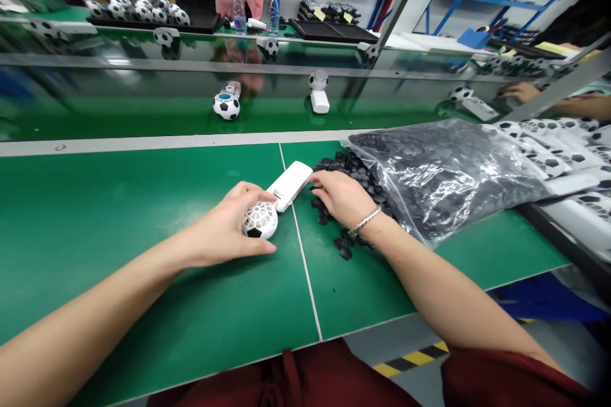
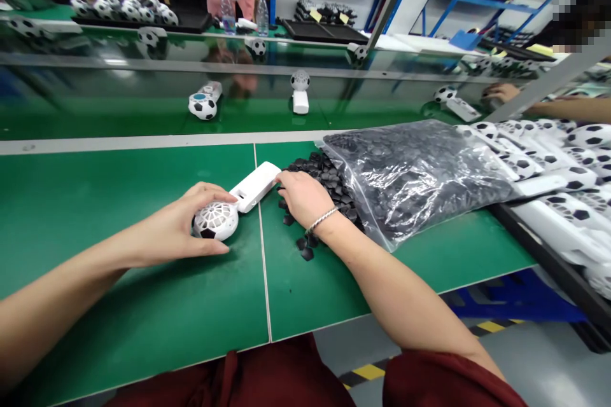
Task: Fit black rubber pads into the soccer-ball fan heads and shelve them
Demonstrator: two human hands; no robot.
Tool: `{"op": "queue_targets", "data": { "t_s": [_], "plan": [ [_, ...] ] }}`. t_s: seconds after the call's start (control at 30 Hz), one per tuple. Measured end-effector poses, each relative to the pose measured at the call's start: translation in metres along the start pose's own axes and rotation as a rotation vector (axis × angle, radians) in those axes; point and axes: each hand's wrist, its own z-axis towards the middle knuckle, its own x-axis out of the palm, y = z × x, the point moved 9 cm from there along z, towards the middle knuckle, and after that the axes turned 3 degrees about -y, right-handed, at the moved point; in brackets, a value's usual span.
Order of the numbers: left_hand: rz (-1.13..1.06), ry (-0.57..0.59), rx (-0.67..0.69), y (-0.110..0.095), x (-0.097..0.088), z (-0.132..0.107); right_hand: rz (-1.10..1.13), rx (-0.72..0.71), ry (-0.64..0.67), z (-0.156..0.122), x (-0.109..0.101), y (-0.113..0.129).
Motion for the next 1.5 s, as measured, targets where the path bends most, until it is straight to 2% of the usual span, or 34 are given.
{"op": "queue_targets", "data": {
  "t_s": [0.1,0.23,0.37,0.53,0.7,0.9,1.1,1.33,1.5],
  "plan": [
    [0.026,-0.077,-0.004,0.001,0.001,0.001,0.222,-0.008,-0.113,-0.004,-0.018,0.010],
    [0.021,-0.067,0.053,0.002,-0.002,0.004,0.548,-0.181,-0.072,-0.010,-0.020,0.043],
    [0.035,-0.041,0.100,0.000,-0.004,0.004,0.611,-0.333,-0.052,-0.015,-0.014,0.064],
    [0.048,-0.057,0.096,-0.005,0.000,0.001,0.630,-0.433,-0.077,-0.016,-0.010,0.076],
    [0.059,-0.074,0.123,-0.011,0.004,0.000,0.695,-0.422,-0.080,-0.011,-0.009,0.078],
    [0.072,-0.178,0.113,-0.014,0.001,0.000,0.720,-0.377,-0.062,-0.007,-0.005,0.073],
    [0.073,-0.187,0.126,-0.015,0.002,0.000,0.747,-0.378,-0.041,-0.006,-0.002,0.073],
    [0.062,-0.233,0.103,-0.014,0.000,-0.001,0.647,-0.310,-0.069,0.000,-0.003,0.066],
    [0.046,-0.217,0.049,-0.012,0.000,-0.001,0.657,-0.346,-0.039,0.000,-0.001,0.069]
  ]
}}
